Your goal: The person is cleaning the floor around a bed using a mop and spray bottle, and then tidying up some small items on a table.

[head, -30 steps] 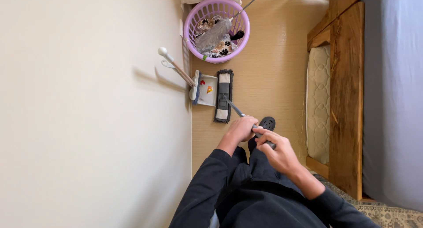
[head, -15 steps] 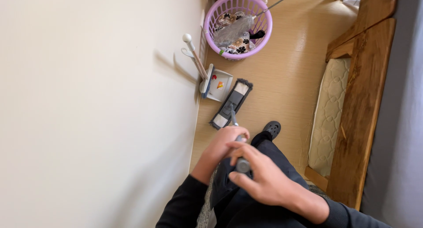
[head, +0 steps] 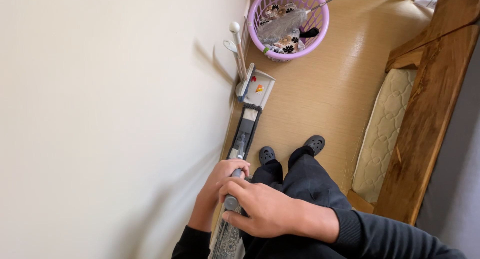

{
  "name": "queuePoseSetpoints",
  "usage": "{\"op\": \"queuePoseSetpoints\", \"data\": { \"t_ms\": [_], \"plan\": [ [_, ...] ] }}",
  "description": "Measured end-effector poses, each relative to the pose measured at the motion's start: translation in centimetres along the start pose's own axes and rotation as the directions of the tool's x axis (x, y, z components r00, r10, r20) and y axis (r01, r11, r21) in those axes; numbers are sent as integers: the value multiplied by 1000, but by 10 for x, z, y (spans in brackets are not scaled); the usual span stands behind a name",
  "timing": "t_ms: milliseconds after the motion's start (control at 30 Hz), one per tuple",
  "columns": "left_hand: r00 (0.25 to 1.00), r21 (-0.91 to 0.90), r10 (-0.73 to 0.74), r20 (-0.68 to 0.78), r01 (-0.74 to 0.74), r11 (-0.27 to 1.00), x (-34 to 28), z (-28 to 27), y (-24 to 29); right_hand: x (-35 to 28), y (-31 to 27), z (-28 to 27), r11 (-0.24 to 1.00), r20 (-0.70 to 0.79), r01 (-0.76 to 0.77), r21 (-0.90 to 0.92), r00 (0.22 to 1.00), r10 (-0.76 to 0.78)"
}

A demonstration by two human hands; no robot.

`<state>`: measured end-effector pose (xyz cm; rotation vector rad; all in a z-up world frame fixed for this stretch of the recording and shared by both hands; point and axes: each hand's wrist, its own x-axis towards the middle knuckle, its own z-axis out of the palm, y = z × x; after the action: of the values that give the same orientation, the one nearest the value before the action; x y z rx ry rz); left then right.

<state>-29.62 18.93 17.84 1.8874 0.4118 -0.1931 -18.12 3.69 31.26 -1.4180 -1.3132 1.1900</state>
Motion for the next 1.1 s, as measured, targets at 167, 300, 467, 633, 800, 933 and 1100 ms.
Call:
{"op": "queuePoseSetpoints", "data": {
  "t_ms": [167,300,467,633,800,933,1100],
  "plan": [
    [996,-64,-90,-14,89,994,-8,1,-58,17,14,4,996,72,-14,-86,997,20],
    [984,-283,-169,-58,146,948,-6,4,-127,17,45,3,966,72,-165,-200,981,183],
    [927,-184,-274,-255,231,955,12,-23,-147,-5,137,-7,853,30,-374,-364,911,411],
    [675,-318,-371,-638,208,925,34,-39,-197,-28,187,-38,709,-58,-609,-356,772,633],
    [406,-784,-790,-459,234,575,60,-34,-182,-59,241,-75,605,-232,-741,-294,669,707],
    [309,-829,-815,-490,124,545,82,-19,-211,-82,283,-101,595,-247,-755,-276,654,715],
    [187,-864,-901,-392,262,430,103,16,-274,-88,282,-140,605,-236,-754,-256,656,717]
  ]
}}
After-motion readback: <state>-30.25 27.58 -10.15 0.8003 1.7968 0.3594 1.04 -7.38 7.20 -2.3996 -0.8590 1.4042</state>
